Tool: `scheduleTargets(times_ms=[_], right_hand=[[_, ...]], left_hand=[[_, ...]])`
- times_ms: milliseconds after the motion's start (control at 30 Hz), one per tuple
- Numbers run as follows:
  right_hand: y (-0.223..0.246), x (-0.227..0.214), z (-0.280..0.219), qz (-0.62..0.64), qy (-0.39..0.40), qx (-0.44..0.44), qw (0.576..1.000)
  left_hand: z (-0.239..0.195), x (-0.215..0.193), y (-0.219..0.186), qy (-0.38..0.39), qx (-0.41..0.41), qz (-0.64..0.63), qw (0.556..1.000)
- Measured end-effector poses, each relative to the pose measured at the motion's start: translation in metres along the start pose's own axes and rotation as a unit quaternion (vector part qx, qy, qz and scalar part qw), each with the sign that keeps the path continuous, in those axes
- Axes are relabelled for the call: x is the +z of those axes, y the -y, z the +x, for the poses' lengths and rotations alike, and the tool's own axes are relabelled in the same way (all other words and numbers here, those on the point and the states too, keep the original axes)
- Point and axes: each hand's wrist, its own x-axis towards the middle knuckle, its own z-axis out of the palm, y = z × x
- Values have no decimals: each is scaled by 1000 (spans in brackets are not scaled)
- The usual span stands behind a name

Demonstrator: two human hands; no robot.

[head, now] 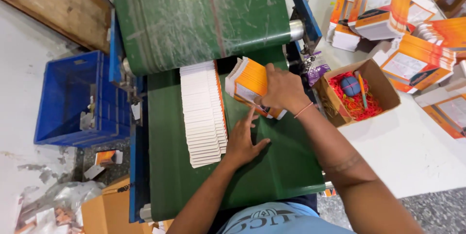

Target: Picking up flattened cardboard cartons from a conveyor belt, opening them, and organizing them on a table.

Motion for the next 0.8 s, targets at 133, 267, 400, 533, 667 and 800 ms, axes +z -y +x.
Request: scheduleTargets(times_ms=[133, 267, 400, 533, 667, 800], right_hand=[[-2, -6, -12, 4, 15, 11, 1000], [-28, -13, -51, 51, 6, 57, 997], [-94, -10, -133, 108, -128, 107, 980], [-111, -48, -224, 129, -135, 262, 947], [-143, -20, -272, -80, -259, 389, 880], [-184, 61, -271, -204, -215, 400, 867]], left_hand=[[-8, 3, 5, 7, 2, -10, 1000], [-20, 3, 6, 13, 28, -9, 999], [-24, 2, 6, 21, 60, -13, 998], [-26, 4, 0, 49, 114, 18, 992], [-26, 13, -8, 65, 126, 79, 987], [-27, 14, -7, 57, 118, 95, 987]])
